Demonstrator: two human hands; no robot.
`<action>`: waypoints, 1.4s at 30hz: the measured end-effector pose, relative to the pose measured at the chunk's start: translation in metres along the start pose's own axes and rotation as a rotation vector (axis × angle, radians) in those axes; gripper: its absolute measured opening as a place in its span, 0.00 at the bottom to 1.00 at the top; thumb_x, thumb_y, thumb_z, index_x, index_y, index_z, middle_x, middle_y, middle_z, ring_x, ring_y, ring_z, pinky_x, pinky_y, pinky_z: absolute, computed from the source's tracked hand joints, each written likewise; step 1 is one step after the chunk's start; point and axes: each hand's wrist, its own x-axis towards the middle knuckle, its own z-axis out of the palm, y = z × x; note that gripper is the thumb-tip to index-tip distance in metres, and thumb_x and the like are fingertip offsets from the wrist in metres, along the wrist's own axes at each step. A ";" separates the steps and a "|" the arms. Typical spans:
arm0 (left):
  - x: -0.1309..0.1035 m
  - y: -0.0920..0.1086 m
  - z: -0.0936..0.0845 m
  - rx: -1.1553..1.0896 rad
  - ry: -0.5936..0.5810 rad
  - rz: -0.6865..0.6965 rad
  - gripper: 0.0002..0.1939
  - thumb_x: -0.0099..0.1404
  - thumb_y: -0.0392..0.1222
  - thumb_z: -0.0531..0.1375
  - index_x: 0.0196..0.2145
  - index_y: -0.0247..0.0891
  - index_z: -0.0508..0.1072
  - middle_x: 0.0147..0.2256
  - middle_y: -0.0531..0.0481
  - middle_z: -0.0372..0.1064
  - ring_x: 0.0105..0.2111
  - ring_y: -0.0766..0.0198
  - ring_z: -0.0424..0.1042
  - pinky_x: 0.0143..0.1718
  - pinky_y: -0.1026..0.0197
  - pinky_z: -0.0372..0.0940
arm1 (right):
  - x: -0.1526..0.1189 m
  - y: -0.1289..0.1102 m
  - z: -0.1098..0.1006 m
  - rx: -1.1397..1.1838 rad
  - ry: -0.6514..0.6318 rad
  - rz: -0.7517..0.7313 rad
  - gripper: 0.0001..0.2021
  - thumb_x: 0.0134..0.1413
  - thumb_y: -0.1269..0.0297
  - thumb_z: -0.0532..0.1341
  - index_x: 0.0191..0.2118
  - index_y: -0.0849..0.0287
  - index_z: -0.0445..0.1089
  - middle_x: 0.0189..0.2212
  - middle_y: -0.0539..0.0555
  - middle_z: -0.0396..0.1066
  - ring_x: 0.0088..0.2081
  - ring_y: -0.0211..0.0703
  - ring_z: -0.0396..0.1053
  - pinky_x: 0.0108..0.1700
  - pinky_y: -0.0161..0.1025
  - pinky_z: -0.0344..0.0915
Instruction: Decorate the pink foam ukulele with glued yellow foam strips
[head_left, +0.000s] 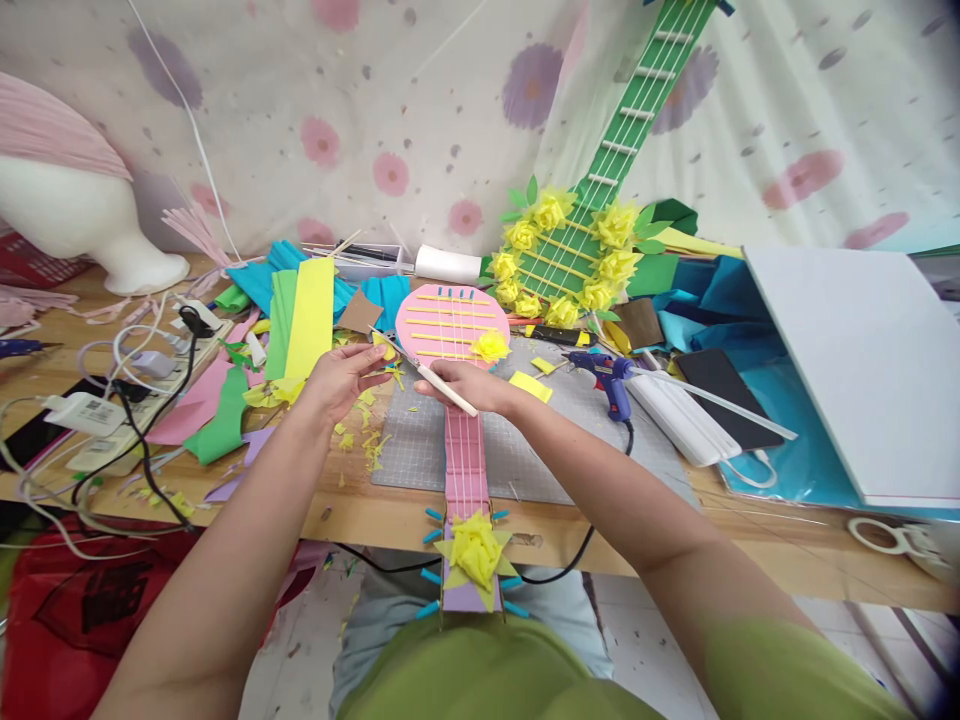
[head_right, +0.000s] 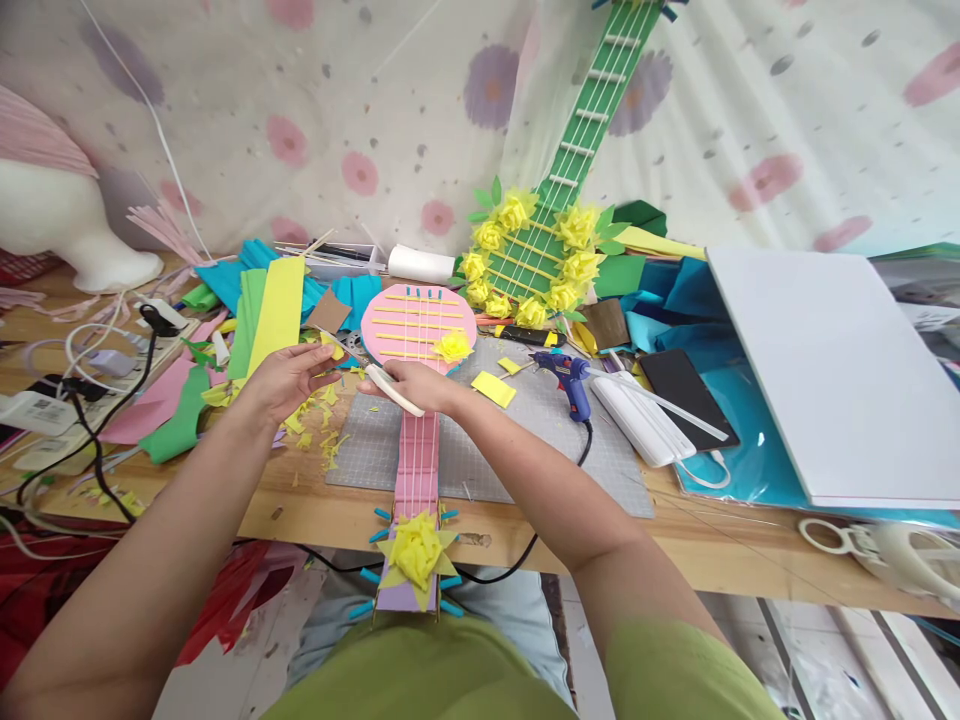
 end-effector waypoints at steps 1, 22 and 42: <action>0.000 0.000 0.000 -0.008 0.002 -0.004 0.14 0.36 0.38 0.71 0.23 0.33 0.75 0.26 0.50 0.73 0.28 0.67 0.71 0.29 0.65 0.69 | 0.001 0.000 0.001 -0.001 0.008 0.000 0.25 0.48 0.37 0.54 0.26 0.57 0.54 0.22 0.46 0.57 0.25 0.34 0.55 0.28 0.34 0.51; -0.008 0.010 0.000 0.076 -0.063 0.031 0.15 0.32 0.39 0.71 0.20 0.32 0.75 0.25 0.48 0.73 0.28 0.63 0.72 0.29 0.62 0.70 | -0.010 -0.017 -0.020 -0.196 -0.138 -0.001 0.25 0.52 0.37 0.49 0.30 0.58 0.56 0.27 0.50 0.61 0.30 0.37 0.57 0.32 0.35 0.54; -0.006 0.010 0.000 0.167 -0.079 0.029 0.15 0.32 0.41 0.72 0.20 0.32 0.74 0.24 0.47 0.72 0.28 0.63 0.71 0.30 0.60 0.70 | -0.009 -0.007 -0.023 -0.168 -0.069 -0.006 0.24 0.49 0.39 0.53 0.31 0.59 0.59 0.28 0.51 0.62 0.30 0.37 0.57 0.31 0.34 0.53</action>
